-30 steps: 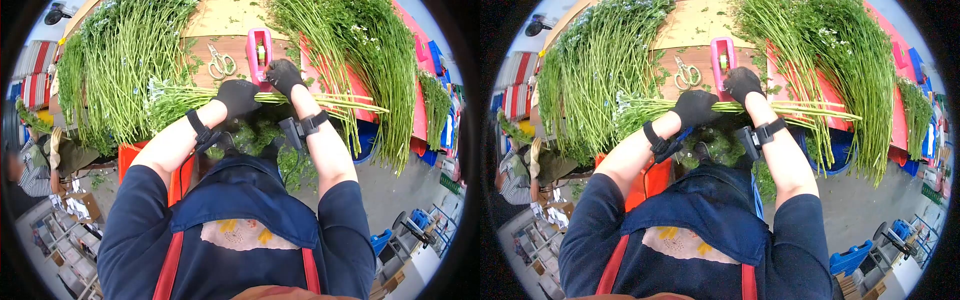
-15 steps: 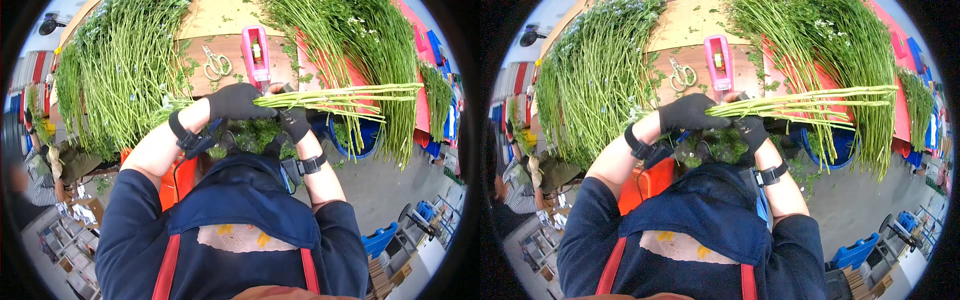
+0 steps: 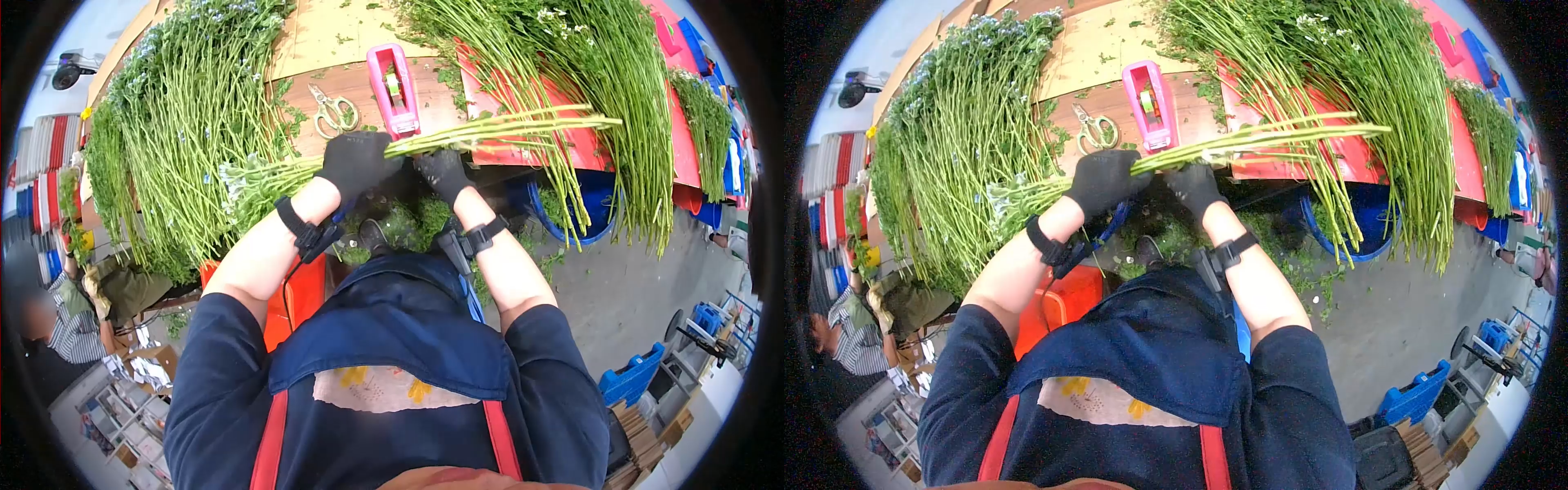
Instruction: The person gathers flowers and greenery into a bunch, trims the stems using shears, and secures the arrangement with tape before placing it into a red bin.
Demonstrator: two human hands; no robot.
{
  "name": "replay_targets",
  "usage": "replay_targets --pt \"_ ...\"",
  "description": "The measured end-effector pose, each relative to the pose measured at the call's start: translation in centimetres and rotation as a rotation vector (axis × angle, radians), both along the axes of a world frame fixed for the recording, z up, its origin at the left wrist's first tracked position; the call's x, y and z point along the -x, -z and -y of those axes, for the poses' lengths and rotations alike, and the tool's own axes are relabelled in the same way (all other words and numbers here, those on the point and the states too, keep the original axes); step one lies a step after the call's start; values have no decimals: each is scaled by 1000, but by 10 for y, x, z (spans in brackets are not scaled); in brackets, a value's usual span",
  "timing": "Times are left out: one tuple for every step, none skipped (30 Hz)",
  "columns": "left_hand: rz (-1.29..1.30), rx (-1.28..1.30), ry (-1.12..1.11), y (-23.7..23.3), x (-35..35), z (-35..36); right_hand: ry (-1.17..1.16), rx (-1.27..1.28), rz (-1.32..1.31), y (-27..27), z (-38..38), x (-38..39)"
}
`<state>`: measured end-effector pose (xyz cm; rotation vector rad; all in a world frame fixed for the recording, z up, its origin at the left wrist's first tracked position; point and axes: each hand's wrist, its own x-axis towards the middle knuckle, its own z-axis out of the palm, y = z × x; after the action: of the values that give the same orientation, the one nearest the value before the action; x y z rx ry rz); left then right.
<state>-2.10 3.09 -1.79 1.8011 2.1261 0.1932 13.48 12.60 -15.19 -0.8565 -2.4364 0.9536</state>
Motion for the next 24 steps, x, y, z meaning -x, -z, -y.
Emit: replay_targets --pt "-8 27 -30 -7 0 -6 32 405 9 -12 1 7" --pt "-15 56 -59 -11 2 -10 62 811 17 -24 2 12" --pt "-90 21 -45 3 7 -9 55 789 18 -32 5 10" --pt "-104 17 -47 6 9 -10 45 763 18 -40 10 7" --pt "-115 17 -54 8 10 -9 32 740 20 -48 15 5" --pt "-125 22 -61 8 10 -7 9 708 -46 -58 18 4" --pt "-142 40 -58 7 6 -4 -10 678 -112 -71 21 2" --pt "-158 56 -50 3 -1 -1 -25 644 -177 -88 23 -1" --pt "-174 67 -39 1 -5 0 54 979 -126 -111 25 -6" --pt "-137 37 -23 -1 -5 1 45 928 -247 -114 29 -11" --pt "-101 6 -7 -2 -4 3 35 874 -366 -116 31 -15" --pt "-64 -22 7 -3 -3 6 22 820 -483 -118 35 -22" --pt "15 45 49 -18 -1 6 44 1198 -463 -146 38 -37" --pt "119 142 16 -24 0 5 95 1211 -436 -150 39 -47" --pt "222 238 -16 -30 2 4 126 1109 -315 -150 36 -57" --pt "325 334 -47 -32 3 3 158 1004 -197 -149 34 -66" --pt "448 332 36 -28 8 5 171 1027 -186 -141 37 -71" --pt "576 360 73 -24 9 6 187 1047 -177 -133 41 -74" --pt "703 388 112 -20 9 7 204 1068 -168 -127 43 -77" --pt "830 417 150 -17 8 7 142 880 -158 -122 42 -79" --pt "903 634 60 -51 0 6 82 693 -147 -124 43 -76" --pt "978 599 77 -44 -5 12 23 508 -134 -128 45 -72" --pt "1053 564 94 -29 -7 17 56 828 -386 -134 51 -67" --pt "1124 608 115 -27 -9 19 -37 604 -445 -120 47 -64"
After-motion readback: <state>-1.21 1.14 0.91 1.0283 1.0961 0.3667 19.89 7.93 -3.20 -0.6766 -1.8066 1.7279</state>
